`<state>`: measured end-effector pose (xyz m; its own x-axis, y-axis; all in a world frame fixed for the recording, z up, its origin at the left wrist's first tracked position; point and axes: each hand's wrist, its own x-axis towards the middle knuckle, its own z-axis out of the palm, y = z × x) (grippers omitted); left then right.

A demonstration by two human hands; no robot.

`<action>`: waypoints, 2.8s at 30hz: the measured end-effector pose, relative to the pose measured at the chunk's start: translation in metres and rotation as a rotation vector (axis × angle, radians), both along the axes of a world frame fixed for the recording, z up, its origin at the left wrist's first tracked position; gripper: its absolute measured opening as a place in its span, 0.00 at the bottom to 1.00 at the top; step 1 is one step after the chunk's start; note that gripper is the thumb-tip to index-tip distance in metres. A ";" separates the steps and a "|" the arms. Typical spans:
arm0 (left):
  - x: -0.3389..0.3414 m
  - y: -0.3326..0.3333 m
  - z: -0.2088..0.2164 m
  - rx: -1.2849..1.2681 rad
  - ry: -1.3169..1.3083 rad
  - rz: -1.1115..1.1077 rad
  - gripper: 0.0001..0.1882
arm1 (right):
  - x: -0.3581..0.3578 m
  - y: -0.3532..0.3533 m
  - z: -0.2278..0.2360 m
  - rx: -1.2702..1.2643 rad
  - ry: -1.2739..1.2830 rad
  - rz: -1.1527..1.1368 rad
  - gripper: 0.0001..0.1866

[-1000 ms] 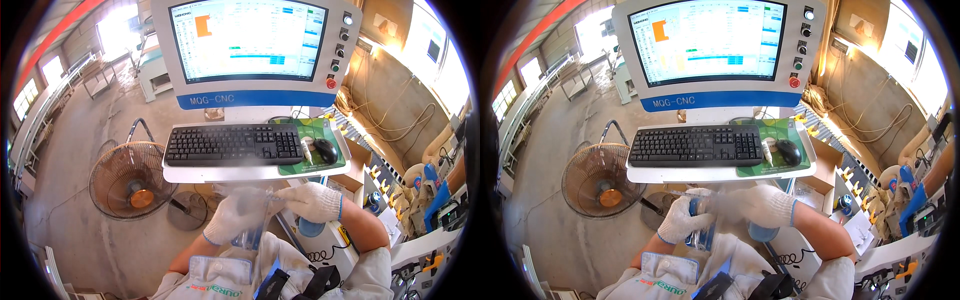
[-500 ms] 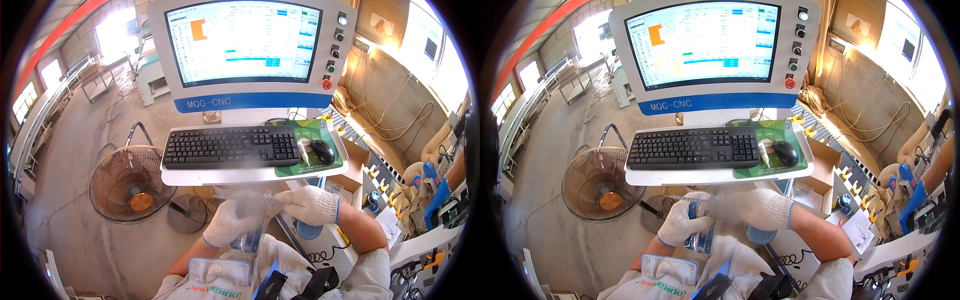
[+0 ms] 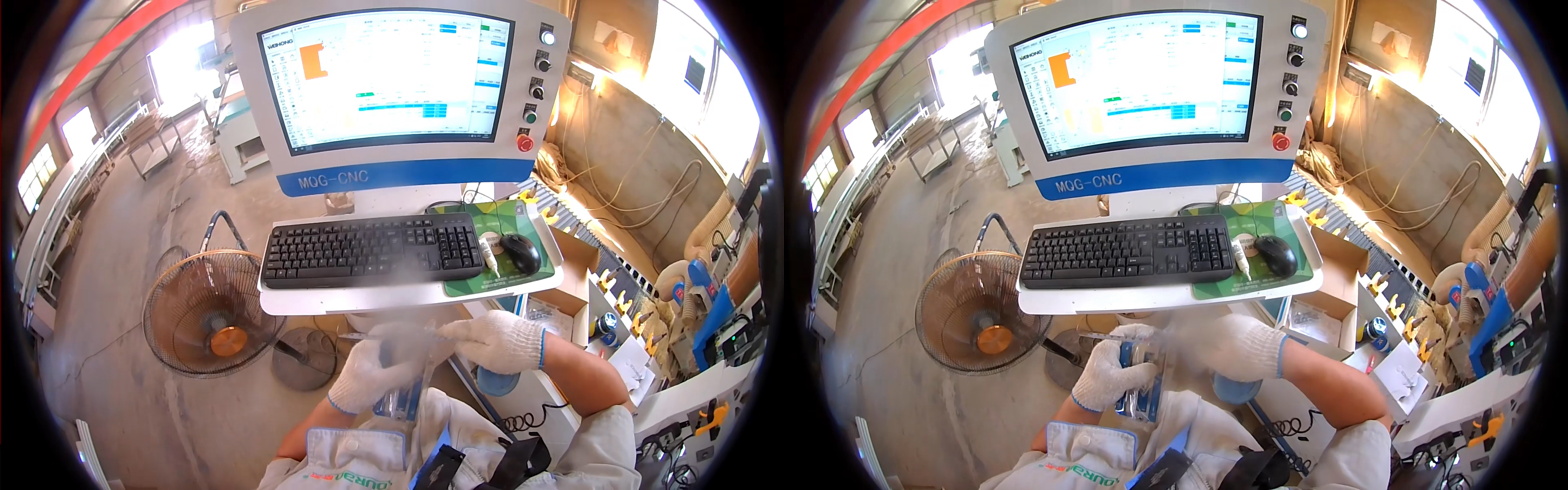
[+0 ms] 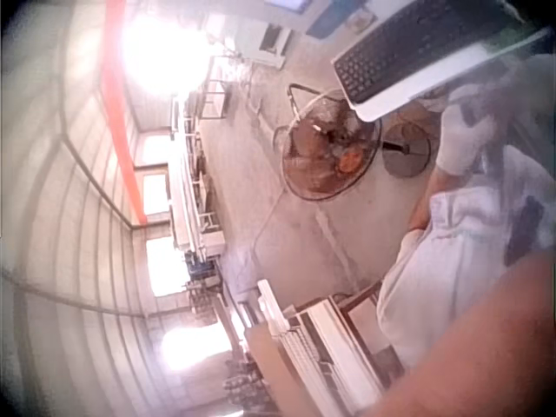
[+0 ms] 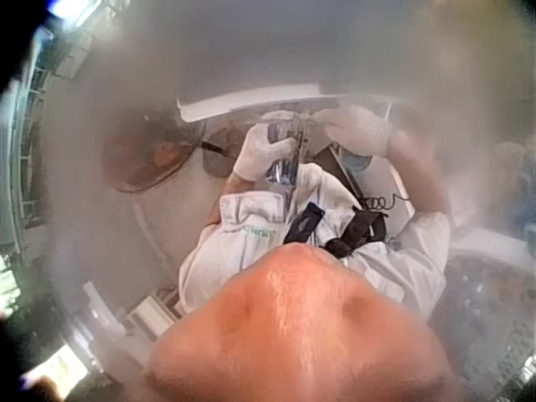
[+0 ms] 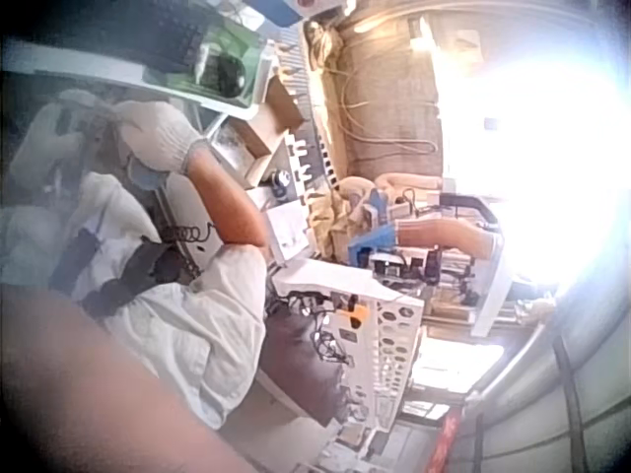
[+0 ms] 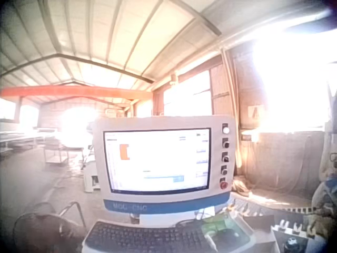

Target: The person removes a lock mechanism from a cardboard box and measures its dimensions using a tape measure.

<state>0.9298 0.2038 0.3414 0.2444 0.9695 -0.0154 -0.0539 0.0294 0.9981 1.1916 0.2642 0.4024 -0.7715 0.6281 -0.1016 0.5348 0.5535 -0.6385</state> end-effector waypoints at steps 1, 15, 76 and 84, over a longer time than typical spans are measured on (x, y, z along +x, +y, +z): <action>0.000 0.000 0.001 0.001 0.012 0.009 0.31 | -0.001 0.000 0.001 -0.021 0.006 -0.006 0.26; 0.017 -0.024 -0.025 -0.149 -0.191 -0.020 0.33 | 0.017 -0.010 -0.007 -0.118 0.052 0.010 0.23; 0.113 0.003 -0.053 -0.117 -1.045 0.207 0.32 | 0.074 -0.105 -0.066 -0.669 0.309 -0.380 0.11; 0.107 0.013 -0.055 -0.167 -1.091 0.186 0.33 | 0.074 -0.109 -0.084 -0.707 0.407 -0.395 0.11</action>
<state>1.0365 0.2169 0.2862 0.0578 0.9982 -0.0146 -0.9156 0.0589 0.3978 1.2653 0.1552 0.3180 -0.5738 0.7493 -0.3307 0.2615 -0.2151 -0.9409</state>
